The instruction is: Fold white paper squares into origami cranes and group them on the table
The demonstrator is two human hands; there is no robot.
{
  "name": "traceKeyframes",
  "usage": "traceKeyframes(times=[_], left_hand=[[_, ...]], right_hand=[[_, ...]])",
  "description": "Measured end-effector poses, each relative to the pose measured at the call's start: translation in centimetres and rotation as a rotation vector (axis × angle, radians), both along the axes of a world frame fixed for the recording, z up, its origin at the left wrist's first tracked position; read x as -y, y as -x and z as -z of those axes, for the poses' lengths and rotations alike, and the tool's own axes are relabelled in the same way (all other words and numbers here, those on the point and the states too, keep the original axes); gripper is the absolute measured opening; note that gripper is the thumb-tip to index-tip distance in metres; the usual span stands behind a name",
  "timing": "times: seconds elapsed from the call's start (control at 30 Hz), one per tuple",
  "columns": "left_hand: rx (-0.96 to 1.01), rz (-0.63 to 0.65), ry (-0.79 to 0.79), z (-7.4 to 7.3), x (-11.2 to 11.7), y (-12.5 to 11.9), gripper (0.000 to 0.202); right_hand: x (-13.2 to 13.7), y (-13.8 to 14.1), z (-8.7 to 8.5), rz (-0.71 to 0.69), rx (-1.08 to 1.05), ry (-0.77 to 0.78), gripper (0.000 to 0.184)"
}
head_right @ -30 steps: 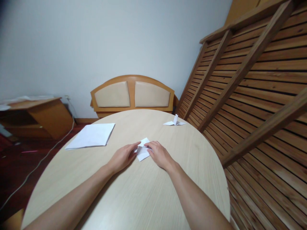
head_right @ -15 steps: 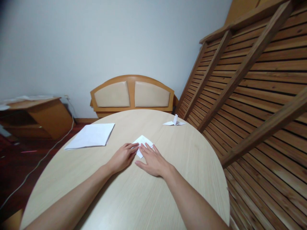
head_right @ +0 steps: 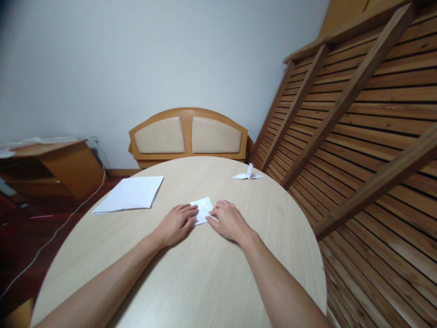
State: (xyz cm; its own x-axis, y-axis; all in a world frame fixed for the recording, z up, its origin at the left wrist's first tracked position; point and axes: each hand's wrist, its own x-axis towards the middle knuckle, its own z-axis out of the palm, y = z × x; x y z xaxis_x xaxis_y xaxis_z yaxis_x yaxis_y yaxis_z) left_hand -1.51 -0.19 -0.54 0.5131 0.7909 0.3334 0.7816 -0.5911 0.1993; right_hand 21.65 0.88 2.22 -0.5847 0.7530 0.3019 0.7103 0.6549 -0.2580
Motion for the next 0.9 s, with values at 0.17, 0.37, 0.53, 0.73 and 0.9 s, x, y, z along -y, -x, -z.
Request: traceKeyframes(times=[0.17,0.37,0.53,0.73,0.9], left_hand=[[0.007,-0.008,0.009,-0.1,0.0,-0.1,0.035],[0.047,-0.017,-0.017,-0.8,0.4,-0.4,0.028],[0.04,0.011,0.008,-1.1,0.7,-0.6,0.027],[0.061,-0.007,-0.003,-0.6,0.6,-0.7,0.031],[0.068,0.012,-0.001,-0.3,0.5,-0.6,0.033]], right_hand=[[0.4,0.3,-0.4,-0.196,-0.12,0.088,0.026],[-0.6,0.2,0.8,-0.061,-0.326,0.036,0.026],[-1.7,-0.5,2.4,-0.046,-0.271,0.051,0.034],[-1.2,-0.5,2.3,-0.062,-0.175,0.051,0.026],[-1.2,-0.3,2.0,-0.053,-0.241,0.077,0.021]])
